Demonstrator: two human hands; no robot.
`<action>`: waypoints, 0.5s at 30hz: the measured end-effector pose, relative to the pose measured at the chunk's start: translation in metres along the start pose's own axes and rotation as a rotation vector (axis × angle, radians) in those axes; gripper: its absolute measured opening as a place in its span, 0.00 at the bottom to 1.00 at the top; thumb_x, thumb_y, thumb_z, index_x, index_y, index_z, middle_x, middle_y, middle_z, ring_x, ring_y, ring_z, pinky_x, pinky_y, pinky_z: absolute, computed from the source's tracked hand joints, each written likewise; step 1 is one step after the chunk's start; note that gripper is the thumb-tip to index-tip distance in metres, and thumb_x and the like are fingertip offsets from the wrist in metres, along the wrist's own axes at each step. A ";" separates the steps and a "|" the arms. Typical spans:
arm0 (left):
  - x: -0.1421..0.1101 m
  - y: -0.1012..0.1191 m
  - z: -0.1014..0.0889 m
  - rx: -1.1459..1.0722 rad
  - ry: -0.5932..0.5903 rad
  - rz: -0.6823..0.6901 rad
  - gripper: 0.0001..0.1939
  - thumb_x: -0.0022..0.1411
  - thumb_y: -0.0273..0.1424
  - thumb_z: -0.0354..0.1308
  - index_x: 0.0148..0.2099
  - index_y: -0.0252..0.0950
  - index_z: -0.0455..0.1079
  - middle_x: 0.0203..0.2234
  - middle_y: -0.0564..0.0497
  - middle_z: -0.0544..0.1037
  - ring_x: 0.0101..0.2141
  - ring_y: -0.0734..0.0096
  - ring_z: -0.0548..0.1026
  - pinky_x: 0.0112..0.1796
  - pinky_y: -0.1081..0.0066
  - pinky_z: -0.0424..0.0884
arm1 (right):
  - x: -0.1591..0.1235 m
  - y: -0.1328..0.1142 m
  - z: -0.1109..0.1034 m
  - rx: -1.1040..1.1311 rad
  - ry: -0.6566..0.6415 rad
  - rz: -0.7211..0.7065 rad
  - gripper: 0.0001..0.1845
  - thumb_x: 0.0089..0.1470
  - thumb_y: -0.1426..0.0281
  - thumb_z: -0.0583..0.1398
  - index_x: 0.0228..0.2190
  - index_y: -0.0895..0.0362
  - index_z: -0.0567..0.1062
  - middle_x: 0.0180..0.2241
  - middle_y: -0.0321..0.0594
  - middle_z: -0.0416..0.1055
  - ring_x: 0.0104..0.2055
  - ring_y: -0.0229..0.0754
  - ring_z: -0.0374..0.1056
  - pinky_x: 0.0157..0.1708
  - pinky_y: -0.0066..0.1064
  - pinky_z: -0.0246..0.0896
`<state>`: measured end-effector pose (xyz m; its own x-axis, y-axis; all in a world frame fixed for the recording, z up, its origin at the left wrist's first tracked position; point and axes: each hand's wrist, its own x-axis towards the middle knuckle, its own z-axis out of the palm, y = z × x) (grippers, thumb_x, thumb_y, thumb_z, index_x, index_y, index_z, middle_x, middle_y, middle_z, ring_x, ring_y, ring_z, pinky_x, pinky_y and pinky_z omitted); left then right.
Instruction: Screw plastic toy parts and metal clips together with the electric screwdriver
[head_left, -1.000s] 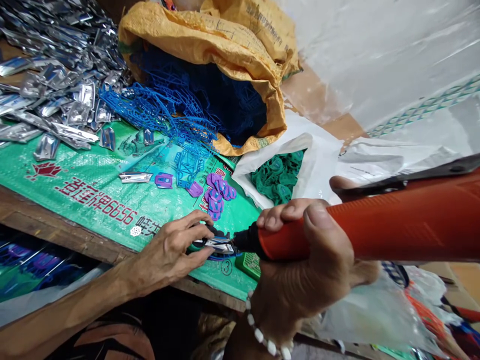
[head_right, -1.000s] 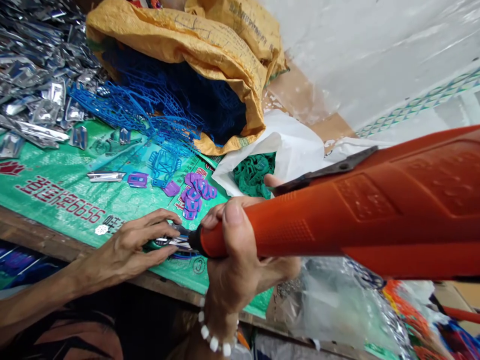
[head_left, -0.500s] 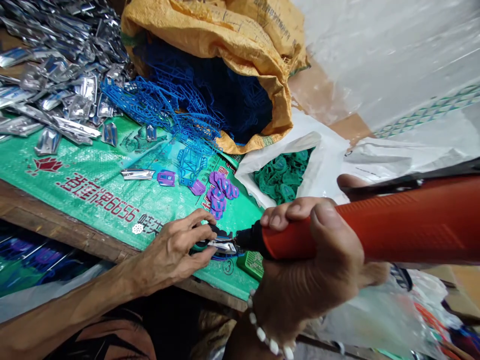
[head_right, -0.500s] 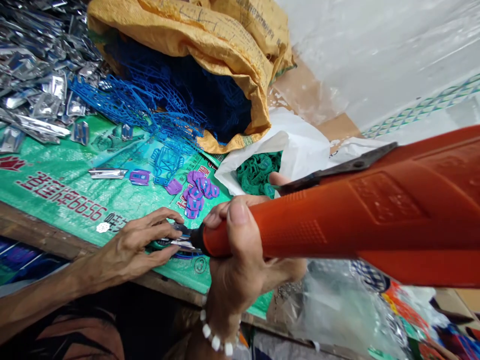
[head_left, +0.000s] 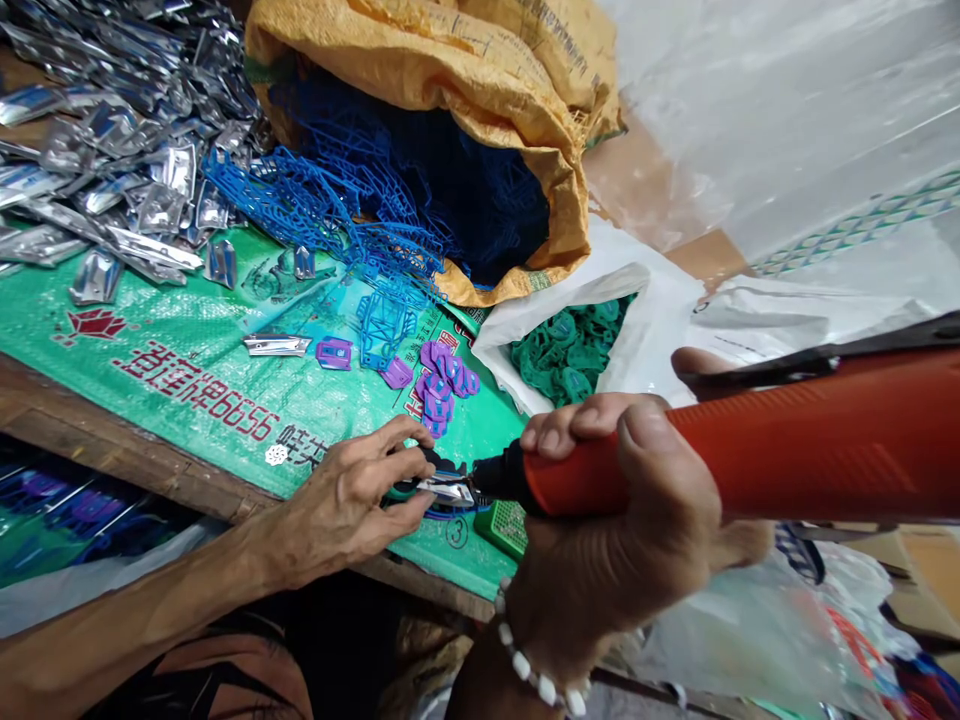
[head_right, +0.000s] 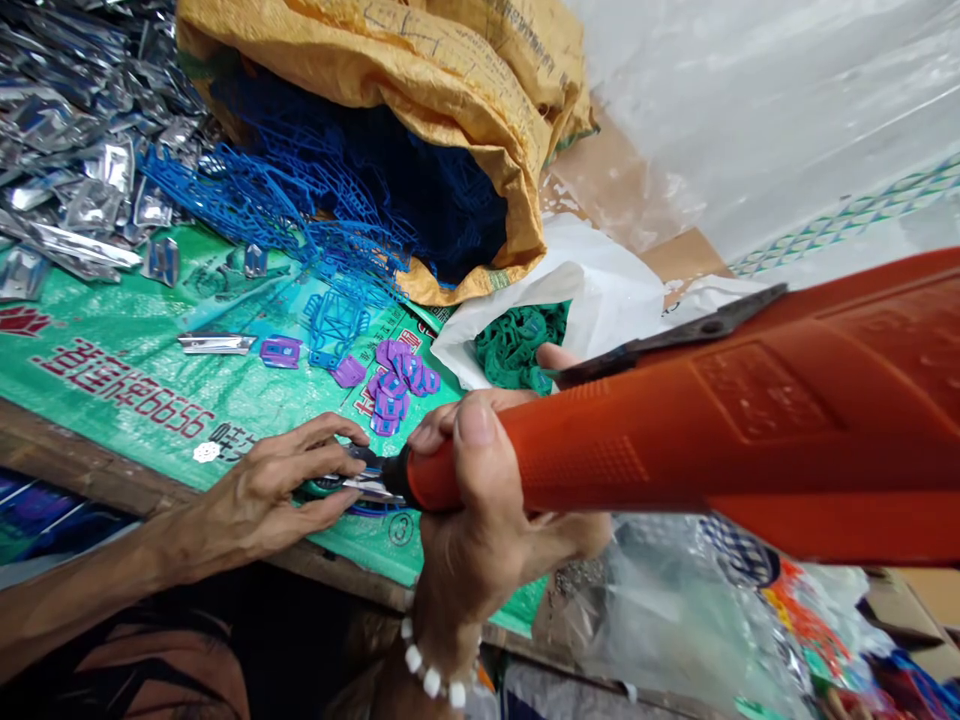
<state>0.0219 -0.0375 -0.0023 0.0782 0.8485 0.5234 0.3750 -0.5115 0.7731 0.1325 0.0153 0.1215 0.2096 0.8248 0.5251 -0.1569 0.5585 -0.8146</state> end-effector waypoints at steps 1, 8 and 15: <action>0.000 0.000 0.000 0.002 0.002 -0.001 0.05 0.66 0.20 0.58 0.41 0.34 0.70 0.46 0.45 0.75 0.46 0.70 0.76 0.42 0.75 0.72 | 0.000 0.000 0.000 0.002 -0.006 -0.001 0.23 0.51 0.80 0.64 0.50 0.60 0.73 0.24 0.29 0.71 0.19 0.36 0.66 0.18 0.30 0.64; 0.001 -0.001 0.002 0.015 0.030 0.019 0.05 0.65 0.20 0.58 0.41 0.34 0.70 0.46 0.45 0.75 0.43 0.70 0.76 0.40 0.75 0.71 | -0.001 0.000 -0.002 0.018 -0.025 -0.004 0.21 0.52 0.79 0.64 0.49 0.58 0.74 0.24 0.29 0.71 0.19 0.36 0.66 0.19 0.30 0.65; 0.002 0.001 0.001 0.023 0.028 0.017 0.05 0.65 0.20 0.58 0.41 0.35 0.70 0.45 0.45 0.75 0.40 0.70 0.76 0.38 0.73 0.72 | 0.000 0.001 -0.001 0.003 -0.024 -0.010 0.22 0.53 0.79 0.63 0.50 0.59 0.72 0.24 0.28 0.71 0.19 0.35 0.65 0.19 0.30 0.64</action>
<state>0.0230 -0.0362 -0.0012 0.0590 0.8353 0.5467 0.3953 -0.5224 0.7555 0.1333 0.0154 0.1204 0.1884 0.8207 0.5393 -0.1580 0.5674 -0.8082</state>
